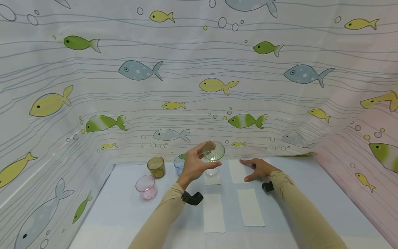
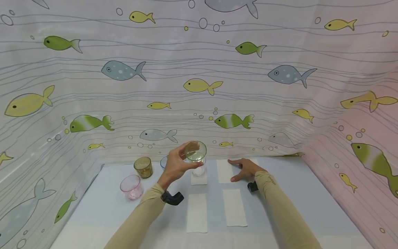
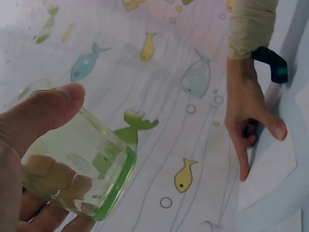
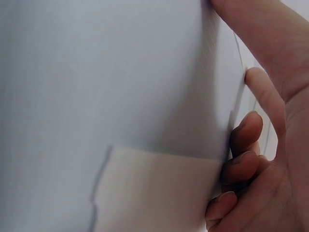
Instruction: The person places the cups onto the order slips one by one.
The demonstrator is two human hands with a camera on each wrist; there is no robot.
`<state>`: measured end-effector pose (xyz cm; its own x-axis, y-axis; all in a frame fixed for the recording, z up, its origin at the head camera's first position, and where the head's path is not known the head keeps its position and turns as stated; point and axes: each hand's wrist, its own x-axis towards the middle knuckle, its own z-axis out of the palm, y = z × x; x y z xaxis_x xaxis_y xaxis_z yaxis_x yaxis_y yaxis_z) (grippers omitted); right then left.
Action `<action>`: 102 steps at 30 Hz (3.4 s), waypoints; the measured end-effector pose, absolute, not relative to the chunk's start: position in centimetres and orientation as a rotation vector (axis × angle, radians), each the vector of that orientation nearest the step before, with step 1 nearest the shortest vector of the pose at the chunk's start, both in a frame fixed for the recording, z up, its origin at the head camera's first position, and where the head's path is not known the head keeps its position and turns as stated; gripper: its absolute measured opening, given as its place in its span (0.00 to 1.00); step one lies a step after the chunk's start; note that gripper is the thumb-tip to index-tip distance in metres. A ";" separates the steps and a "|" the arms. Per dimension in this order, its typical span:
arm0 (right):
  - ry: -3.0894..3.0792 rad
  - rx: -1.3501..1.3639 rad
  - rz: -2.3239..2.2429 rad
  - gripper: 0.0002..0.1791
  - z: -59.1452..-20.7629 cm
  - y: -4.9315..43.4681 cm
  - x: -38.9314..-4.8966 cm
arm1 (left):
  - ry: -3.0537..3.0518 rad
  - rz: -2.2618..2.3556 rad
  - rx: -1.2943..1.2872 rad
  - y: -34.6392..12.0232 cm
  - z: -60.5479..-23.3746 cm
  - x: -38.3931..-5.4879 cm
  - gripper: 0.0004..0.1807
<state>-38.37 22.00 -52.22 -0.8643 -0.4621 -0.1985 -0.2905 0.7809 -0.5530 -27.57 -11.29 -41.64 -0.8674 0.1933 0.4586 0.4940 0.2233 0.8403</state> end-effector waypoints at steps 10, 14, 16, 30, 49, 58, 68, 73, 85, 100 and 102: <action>2.633 -0.573 -0.794 0.58 -52.2 22.0 -38.3 | -2.286 -1.720 -0.674 -8.1 -39.9 -29.5 0.40; 2.650 -0.572 -0.765 0.58 -52.5 22.2 -38.6 | -2.283 -1.798 -0.715 -7.2 -40.2 -30.5 0.38; 2.657 -0.567 -0.759 0.58 -52.6 22.3 -38.7 | -2.284 -1.849 -0.731 -6.7 -40.6 -31.1 0.38; 2.667 -0.525 -0.757 0.56 -52.6 22.0 -38.5 | -2.357 -2.029 -0.607 -3.2 -45.8 -33.7 0.39; 2.641 -0.449 -0.808 0.57 -52.5 22.0 -38.9 | -2.442 -1.962 -0.417 -0.4 -50.5 -34.3 0.39; 2.648 -0.466 -0.793 0.55 -52.2 21.7 -38.9 | -2.499 -1.824 -0.312 0.5 -52.2 -34.3 0.42; 2.643 -0.487 -0.784 0.56 -52.3 21.7 -38.7 | -2.497 -1.803 -0.299 0.5 -52.9 -34.3 0.41; 2.649 -0.491 -0.801 0.55 -51.9 21.8 -38.5 | -2.491 -1.784 -0.342 0.7 -53.2 -34.6 0.42; 2.624 -0.469 -0.829 0.57 -52.5 21.9 -38.4 | -2.522 -1.775 -0.337 0.8 -54.0 -34.6 0.42; 2.632 -0.483 -0.830 0.56 -52.6 21.8 -38.2 | -2.624 -1.667 -0.318 1.1 -53.7 -33.8 0.63; 2.635 -0.500 -0.831 0.55 -52.6 21.8 -38.2 | -2.606 -1.659 -0.322 1.1 -53.6 -33.7 0.65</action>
<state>-38.24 21.82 -52.65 -0.8831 -0.4221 -0.2047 -0.2282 0.7678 -0.5987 -33.65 1.15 -53.63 -0.9779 0.1550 0.1404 0.1928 0.4078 0.8925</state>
